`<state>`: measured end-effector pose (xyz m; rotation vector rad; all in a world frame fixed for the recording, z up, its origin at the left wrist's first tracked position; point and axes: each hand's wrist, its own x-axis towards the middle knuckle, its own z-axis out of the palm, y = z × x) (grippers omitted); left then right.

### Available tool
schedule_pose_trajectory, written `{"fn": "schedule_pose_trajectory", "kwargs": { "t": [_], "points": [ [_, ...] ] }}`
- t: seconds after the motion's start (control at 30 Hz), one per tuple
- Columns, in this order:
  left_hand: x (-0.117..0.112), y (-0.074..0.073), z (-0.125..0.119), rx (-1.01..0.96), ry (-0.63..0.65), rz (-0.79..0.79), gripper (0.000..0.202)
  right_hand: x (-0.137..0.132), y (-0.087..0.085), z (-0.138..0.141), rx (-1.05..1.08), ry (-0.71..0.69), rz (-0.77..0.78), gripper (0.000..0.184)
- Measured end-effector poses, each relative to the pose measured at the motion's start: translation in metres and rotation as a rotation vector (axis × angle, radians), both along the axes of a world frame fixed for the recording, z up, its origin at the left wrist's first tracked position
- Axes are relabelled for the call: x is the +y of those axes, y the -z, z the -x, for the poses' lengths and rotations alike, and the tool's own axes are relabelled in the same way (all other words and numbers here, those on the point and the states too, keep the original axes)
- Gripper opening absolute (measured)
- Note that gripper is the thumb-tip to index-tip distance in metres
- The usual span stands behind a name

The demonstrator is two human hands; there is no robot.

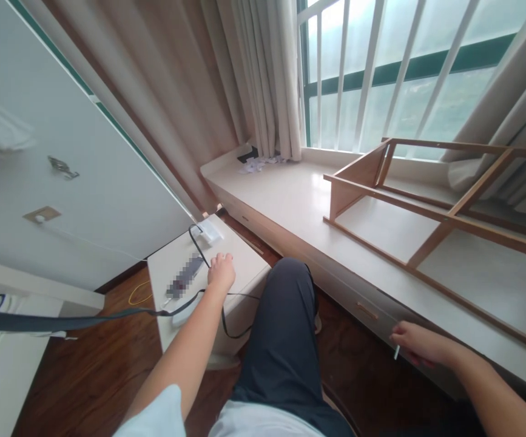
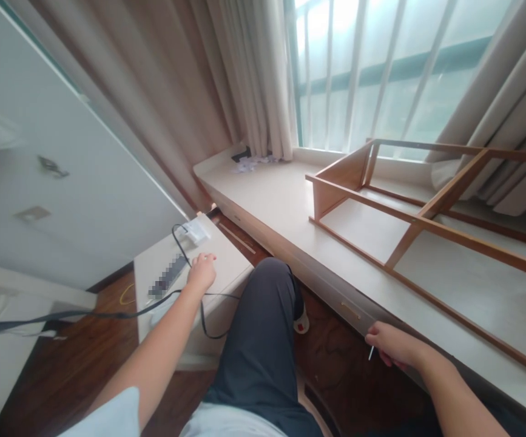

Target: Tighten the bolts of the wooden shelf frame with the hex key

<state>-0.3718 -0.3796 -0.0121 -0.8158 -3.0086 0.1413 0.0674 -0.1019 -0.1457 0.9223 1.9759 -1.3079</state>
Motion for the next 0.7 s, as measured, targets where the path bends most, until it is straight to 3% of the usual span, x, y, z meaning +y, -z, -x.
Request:
{"fn": "schedule_pose_trajectory", "kwargs": {
  "t": [0.33,0.7],
  "points": [
    [-0.004,0.002,0.024,-0.095,-0.043,0.189,0.043,0.0,-0.012,0.002,-0.01,0.001,-0.026,0.019],
    [0.0,0.009,0.041,-0.082,-0.006,0.176,0.031,-0.004,-0.018,-0.023,0.006,0.049,-0.017,0.024]
  ]
}}
